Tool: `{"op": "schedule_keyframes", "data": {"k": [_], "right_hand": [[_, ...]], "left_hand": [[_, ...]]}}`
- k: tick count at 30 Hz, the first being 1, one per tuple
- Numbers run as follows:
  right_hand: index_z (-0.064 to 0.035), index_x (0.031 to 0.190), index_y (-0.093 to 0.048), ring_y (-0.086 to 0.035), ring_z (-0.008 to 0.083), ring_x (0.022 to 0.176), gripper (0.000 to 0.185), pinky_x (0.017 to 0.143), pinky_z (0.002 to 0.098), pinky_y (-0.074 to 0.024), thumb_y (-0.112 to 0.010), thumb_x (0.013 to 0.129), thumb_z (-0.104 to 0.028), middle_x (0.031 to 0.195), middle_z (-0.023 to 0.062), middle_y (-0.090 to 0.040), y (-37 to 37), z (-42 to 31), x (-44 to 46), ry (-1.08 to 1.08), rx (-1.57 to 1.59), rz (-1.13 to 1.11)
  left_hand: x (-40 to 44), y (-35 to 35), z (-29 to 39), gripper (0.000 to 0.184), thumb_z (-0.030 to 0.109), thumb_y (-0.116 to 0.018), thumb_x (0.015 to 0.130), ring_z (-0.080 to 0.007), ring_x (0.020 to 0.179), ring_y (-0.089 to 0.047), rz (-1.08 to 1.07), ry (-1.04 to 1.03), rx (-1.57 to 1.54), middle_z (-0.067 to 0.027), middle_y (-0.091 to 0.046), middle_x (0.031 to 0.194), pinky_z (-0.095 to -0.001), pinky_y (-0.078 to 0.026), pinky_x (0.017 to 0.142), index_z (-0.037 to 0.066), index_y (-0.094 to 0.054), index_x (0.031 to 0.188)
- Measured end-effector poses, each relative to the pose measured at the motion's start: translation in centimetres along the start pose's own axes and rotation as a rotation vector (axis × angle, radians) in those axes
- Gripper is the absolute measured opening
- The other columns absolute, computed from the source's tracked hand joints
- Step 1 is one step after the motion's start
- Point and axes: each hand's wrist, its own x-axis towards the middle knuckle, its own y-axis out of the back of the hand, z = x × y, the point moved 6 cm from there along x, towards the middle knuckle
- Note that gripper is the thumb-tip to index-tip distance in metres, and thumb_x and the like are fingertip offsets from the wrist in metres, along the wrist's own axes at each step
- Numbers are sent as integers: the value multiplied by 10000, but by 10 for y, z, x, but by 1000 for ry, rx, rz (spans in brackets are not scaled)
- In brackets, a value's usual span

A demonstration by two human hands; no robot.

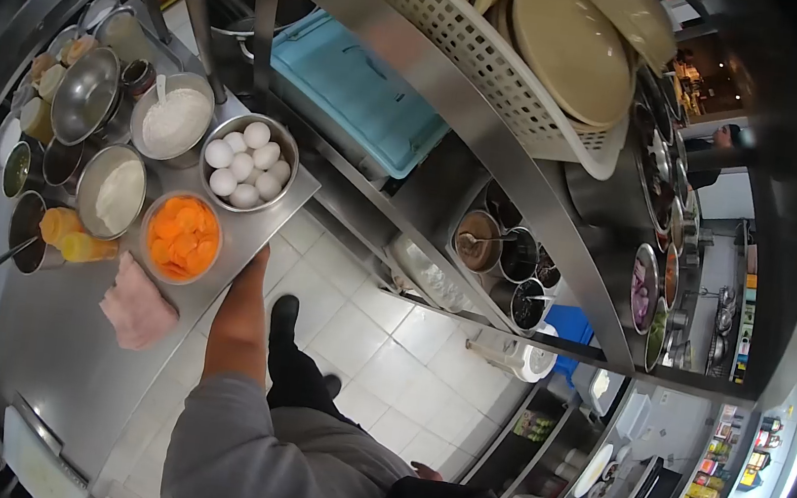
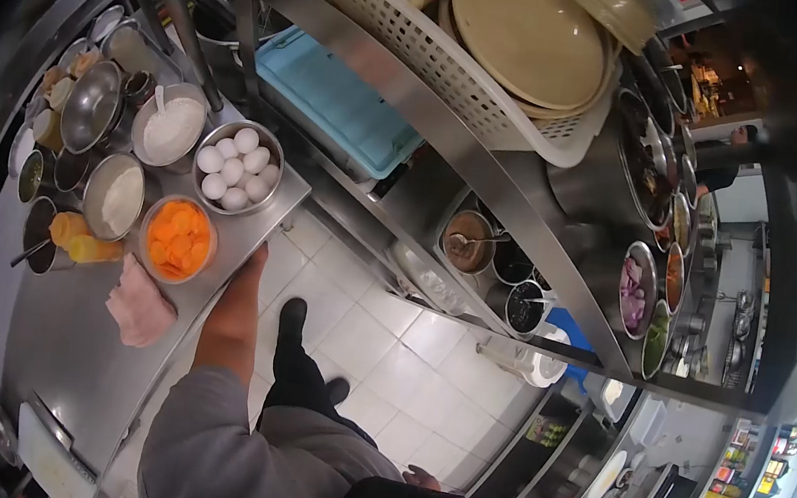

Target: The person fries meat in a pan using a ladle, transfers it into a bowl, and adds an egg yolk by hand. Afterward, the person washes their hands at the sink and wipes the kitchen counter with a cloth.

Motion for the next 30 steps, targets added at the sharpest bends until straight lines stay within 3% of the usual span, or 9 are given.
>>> {"op": "schedule_keyframes", "data": {"k": [4, 9, 13, 15, 21, 26, 28, 29, 30], "right_hand": [[8, 1462, -680, -800, 296, 1067, 598, 962, 403, -609, -719, 1010, -382, 1145, 205, -822, 26, -33, -3, -56, 15, 77], [-5, 1428, -696, -800, 294, 1053, 541, 954, 407, -613, -745, 996, -326, 1153, 193, -821, 21, 37, 43, 117, 128, 52], [-10, 1346, -715, -796, 283, 993, 456, 893, 401, -620, -734, 997, -304, 1142, 177, -809, 62, 25, 96, 165, -154, -57], [-13, 1305, -725, -793, 277, 963, 415, 862, 399, -623, -728, 998, -293, 1136, 168, -803, 88, 20, 132, 236, -286, -95], [-21, 1181, -753, -786, 261, 873, 302, 771, 391, -633, -711, 999, -259, 1119, 144, -785, 163, -47, 257, 498, -597, -166], [-24, 1085, -779, -772, 188, 758, 239, 671, 349, -635, -609, 1067, -192, 1031, 126, -768, 183, -135, 313, 412, -325, -105], [-6, 1113, -772, -778, 196, 793, 207, 670, 359, -651, -626, 1055, -141, 1075, 125, -778, 155, -167, 320, 625, -360, -214], [-12, 1128, -772, -792, 263, 912, 197, 768, 394, -663, -630, 1043, -119, 1137, 157, -783, 140, -184, 300, 436, -260, -220], [-11, 1143, -773, -781, 310, 994, 217, 844, 421, -652, -642, 1039, -148, 1154, 179, -785, 121, -200, 304, 775, -569, -276]], "left_hand": [[-8, -3, -9, 406, 309, -661, 1010, -457, 1229, -690, 29, 17, 123, -264, -746, 1298, -564, -501, 1140, 47, -751, 1307], [-31, -5, -15, 379, 303, -662, 1010, -457, 1196, -701, 107, -2, 325, -249, -758, 1273, -570, -513, 1118, 64, -765, 1286], [-59, 77, 13, 318, 306, -691, 1007, -484, 1124, -698, -8, 336, -105, -231, -761, 1210, -588, -525, 1070, 95, -781, 1227], [-89, 126, 34, 264, 222, -709, 991, -468, 1222, -638, 6, 204, -174, -185, -722, 1298, -578, -540, 1044, 96, -764, 1217], [-235, 250, 74, 190, 70, -777, 868, -402, 1097, -600, 188, 70, -282, -111, -669, 1119, -509, -539, 973, 79, -758, 1057], [-364, 298, 75, 199, 39, -807, 837, -389, 1091, -612, 199, 185, -257, -114, -683, 1131, -495, -544, 952, 72, -770, 1030], [-404, 310, 73, 195, 40, -812, 841, -391, 1084, -618, 218, 214, -242, -119, -686, 1137, -496, -545, 948, 68, -772, 1030], [-423, 312, 70, 190, 41, -817, 846, -393, 1078, -624, 226, 244, -234, -123, -688, 1144, -498, -546, 944, 64, -774, 1030], [-438, 315, 70, 190, 41, -817, 846, -393, 1078, -624, 243, 240, -233, -123, -688, 1144, -498, -546, 944, 64, -774, 1030]]}}
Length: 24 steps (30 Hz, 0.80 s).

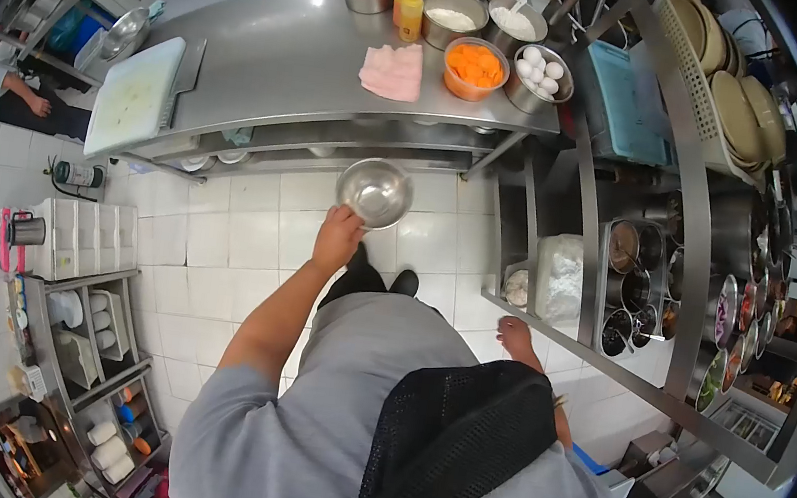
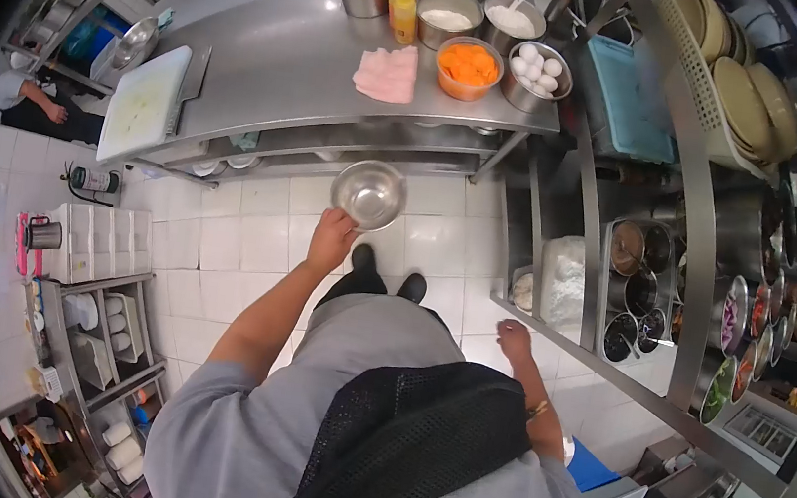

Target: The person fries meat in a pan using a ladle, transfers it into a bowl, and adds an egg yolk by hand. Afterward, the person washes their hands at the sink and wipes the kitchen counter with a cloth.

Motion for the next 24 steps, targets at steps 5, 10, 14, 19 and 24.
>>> {"op": "schedule_keyframes", "data": {"k": [5, 10, 14, 19, 24], "right_hand": [[13, 1240, -781, -708, 459, 1209, 495, 1075, 501, -557, -674, 1011, -413, 1332, 228, -759, -26, -115, 19, 103, -316, -197], [17, 1258, -776, -766, 359, 1049, 486, 909, 455, -600, -689, 1021, -399, 1209, 182, -795, -41, -172, 56, 58, -296, -367], [-42, 1181, -754, -739, 214, 856, 315, 692, 360, -574, -720, 1024, -312, 1022, 84, -754, -37, -193, 120, -159, 57, -432], [-125, 1282, -675, -751, 255, 856, 361, 706, 422, -610, -805, 986, -284, 993, 65, -733, 2, -220, 243, -318, 373, -463], [-114, 1311, -661, -706, 246, 948, 345, 802, 385, -610, -642, 1087, -375, 1143, 92, -689, 23, -247, 402, -227, 347, -249]], "left_hand": [[-55, 22, -28, 194, 95, -858, 875, -413, 1081, -646, 116, 222, -5, -155, -670, 1133, -498, -561, 933, 25, -767, 1032], [-61, 37, -51, 300, 135, -925, 839, -499, 1356, -600, 59, 402, 1, -320, -441, 1595, -497, -578, 1067, -24, -772, 1043], [-53, 24, -81, 357, 133, -972, 772, -565, 1470, -487, 93, 473, -50, -389, -296, 1691, -506, -468, 1222, -7, -777, 1036], [-13, -30, -110, 377, 206, -989, 762, -530, 1438, -520, -29, 561, -44, -346, -391, 1622, -505, -471, 1224, 88, -804, 1068], [78, -106, -109, 383, 205, -962, 760, -461, 1341, -619, -81, 543, -249, -260, -462, 1583, -494, -539, 1147, 143, -835, 1116]]}}
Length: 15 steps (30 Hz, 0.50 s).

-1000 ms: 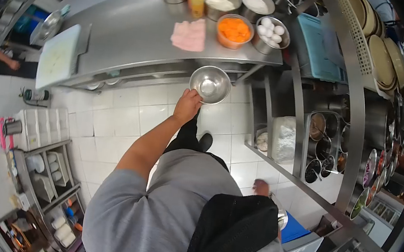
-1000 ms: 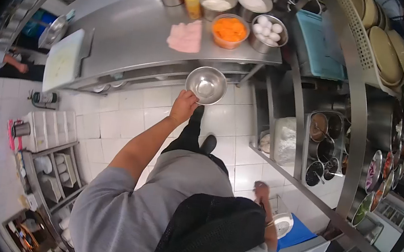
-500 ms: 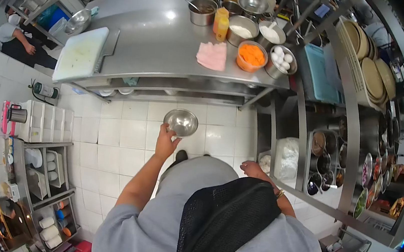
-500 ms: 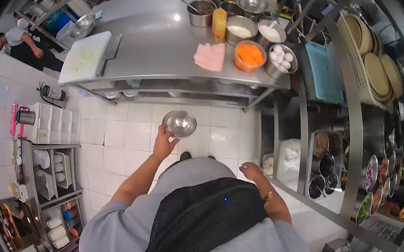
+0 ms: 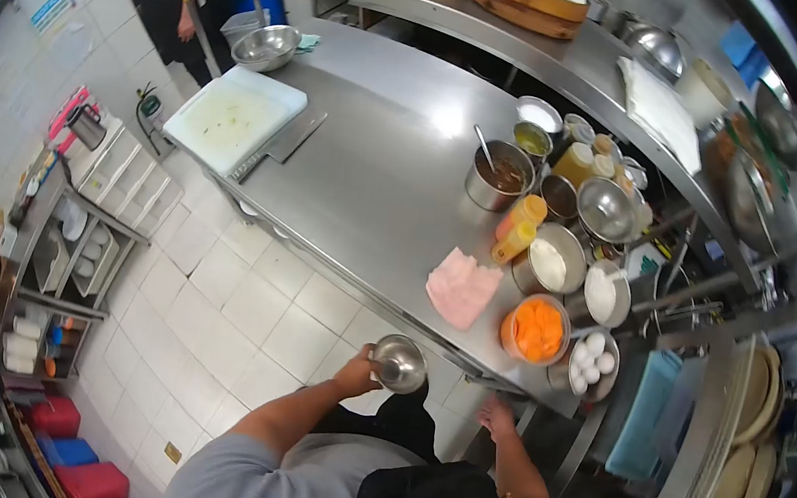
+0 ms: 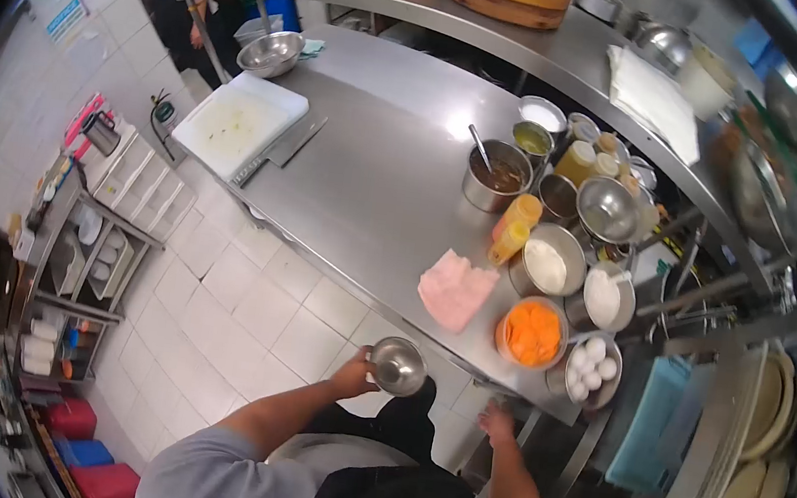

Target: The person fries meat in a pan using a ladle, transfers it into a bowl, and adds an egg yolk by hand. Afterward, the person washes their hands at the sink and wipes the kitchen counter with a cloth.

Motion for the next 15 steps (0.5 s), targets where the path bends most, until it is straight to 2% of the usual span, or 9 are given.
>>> {"op": "schedule_keyframes", "data": {"k": [1, 3, 4, 5, 7, 9, 11, 12, 15], "right_hand": [[-114, 1311, -661, -706, 246, 948, 345, 802, 385, -610, -642, 1087, -375, 1143, 92, -689, 4, -3, 29, 3, -18, -18], [-103, 1299, -658, -694, 219, 913, 361, 795, 368, -609, -641, 1099, -403, 1115, 71, -679, 29, -14, 84, 125, 210, 77], [-68, 1336, -654, -735, 264, 1008, 377, 869, 452, -624, -613, 1115, -371, 1236, 109, -714, 39, -11, 118, 226, 147, 114], [-68, 1338, -654, -736, 266, 1011, 378, 871, 454, -623, -613, 1115, -370, 1239, 110, -714, 46, -20, 128, 297, 36, 176], [-68, 1342, -652, -736, 269, 1017, 379, 876, 457, -622, -612, 1115, -369, 1245, 112, -714, 53, -36, 130, 396, -230, 325], [-68, 1346, -651, -737, 272, 1023, 380, 881, 461, -621, -611, 1115, -368, 1251, 115, -714, 50, -42, 127, 443, -388, 382], [-68, 1350, -650, -738, 275, 1029, 382, 886, 465, -620, -610, 1116, -367, 1257, 117, -715, 47, -46, 122, 483, -517, 420], [-68, 1352, -650, -738, 276, 1032, 382, 888, 467, -619, -609, 1116, -366, 1260, 118, -715, 45, -46, 119, 504, -578, 435], [-69, 1359, -648, -739, 281, 1040, 384, 895, 473, -617, -608, 1116, -364, 1269, 122, -715, 42, -45, 112, 558, -726, 451]], "left_hand": [[18, -16, 4, 383, 205, -962, 760, -461, 1341, -619, 20, 15, -2, -260, -462, 1583, -494, -539, 1147, 143, -835, 1116], [49, -52, 20, 354, 205, -945, 774, -465, 1297, -646, 8, -53, -62, -240, -468, 1583, -491, -547, 1127, 119, -827, 1096], [59, -64, 34, 320, 219, -929, 796, -465, 1256, -671, 26, -71, -38, -238, -455, 1595, -488, -552, 1112, 105, -819, 1074], [69, -79, 36, 320, 219, -929, 796, -465, 1256, -671, 55, -58, -47, -238, -455, 1595, -488, -552, 1112, 105, -819, 1074], [86, -113, 40, 298, 229, -913, 813, -455, 1219, -689, -31, -29, -109, -243, -453, 1602, -491, -556, 1101, 87, -809, 1054], [100, -135, 45, 290, 230, -904, 822, -449, 1198, -699, -46, -31, -112, -245, -456, 1604, -494, -559, 1094, 77, -804, 1048], [117, -158, 47, 292, 223, -893, 827, -446, 1198, -694, -49, -175, -118, -247, -475, 1590, -507, -562, 1087, 87, -811, 1072], [127, -170, 39, 365, 216, -889, 827, -441, 1239, -682, -104, -175, -72, -258, -470, 1603, -509, -563, 1091, 134, -813, 1174], [137, -168, 60, 450, 200, -882, 829, -442, 1270, -670, -67, -247, -109, -245, -553, 1540, -506, -564, 1090, 148, -782, 1265]]}}
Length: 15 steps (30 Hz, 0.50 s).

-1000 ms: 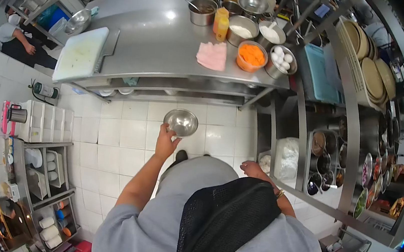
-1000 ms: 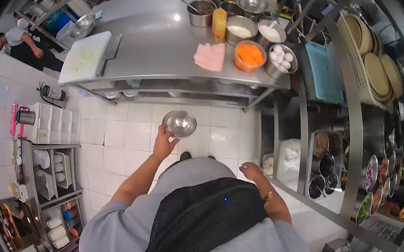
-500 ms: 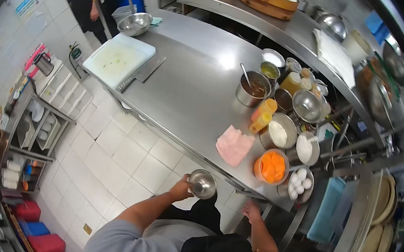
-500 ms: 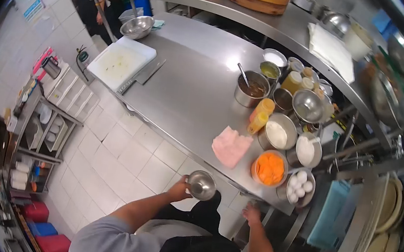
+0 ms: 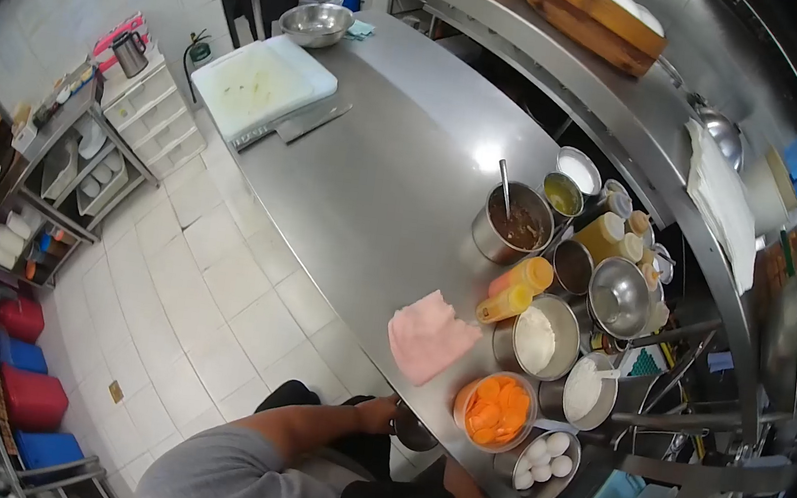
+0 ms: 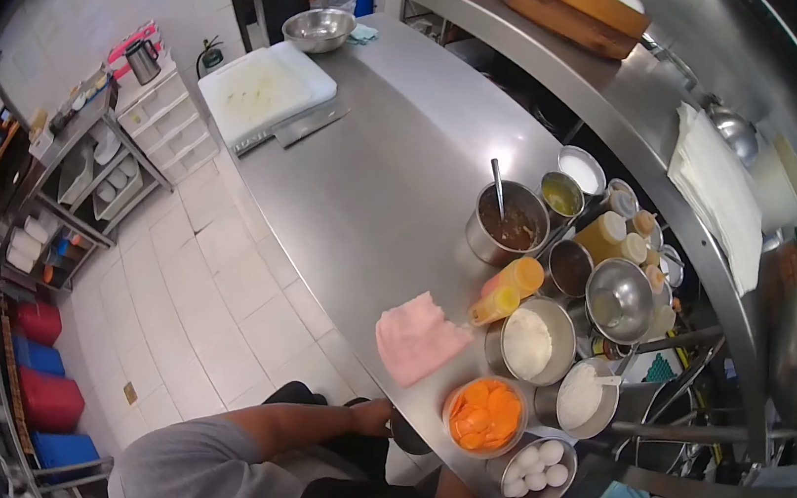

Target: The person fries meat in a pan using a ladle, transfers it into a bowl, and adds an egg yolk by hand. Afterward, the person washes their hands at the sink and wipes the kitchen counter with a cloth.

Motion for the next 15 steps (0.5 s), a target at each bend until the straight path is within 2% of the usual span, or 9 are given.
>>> {"op": "schedule_keyframes", "data": {"k": [4, 6, 10, 12, 15], "right_hand": [[-69, 1367, -646, -740, 287, 1052, 387, 905, 481, -615, -606, 1117, -362, 1281, 126, -716, 7, -3, -11, 77, -97, -13], [-69, 1371, -645, -741, 290, 1058, 389, 910, 485, -614, -605, 1117, -361, 1287, 129, -716, 11, -4, -14, 107, -127, -21], [-69, 1379, -643, -742, 296, 1070, 392, 919, 493, -611, -603, 1117, -358, 1299, 133, -717, 18, -5, -22, 167, -185, -39], [-69, 1384, -641, -742, 299, 1075, 394, 924, 497, -610, -602, 1118, -357, 1305, 136, -717, 23, -3, -25, 194, -210, -44], [-69, 1390, -640, -743, 304, 1084, 397, 932, 502, -608, -601, 1118, -355, 1314, 139, -717, 28, -8, -35, 227, -252, -56]], "left_hand": [[12, -12, -1, 512, 178, -867, 838, -432, 1299, -665, -98, 72, -28, -224, -634, 1469, -495, -566, 1092, 125, -740, 1332], [16, -19, -5, 500, 193, -843, 871, -396, 1337, -654, -160, 216, -34, -208, -680, 1435, -499, -560, 1101, 97, -730, 1349], [29, -61, -32, 512, 252, -811, 912, -364, 1400, -622, -157, 228, 30, -207, -650, 1508, -499, -532, 1144, 93, -715, 1389], [41, -94, -53, 534, 337, -784, 943, -375, 1442, -588, 79, 129, 102, -190, -646, 1531, -492, -501, 1185, 89, -702, 1409], [63, -99, -38, 577, 402, -776, 942, -399, 1469, -561, 73, 132, -97, -190, -627, 1557, -476, -478, 1211, 100, -694, 1426]]}}
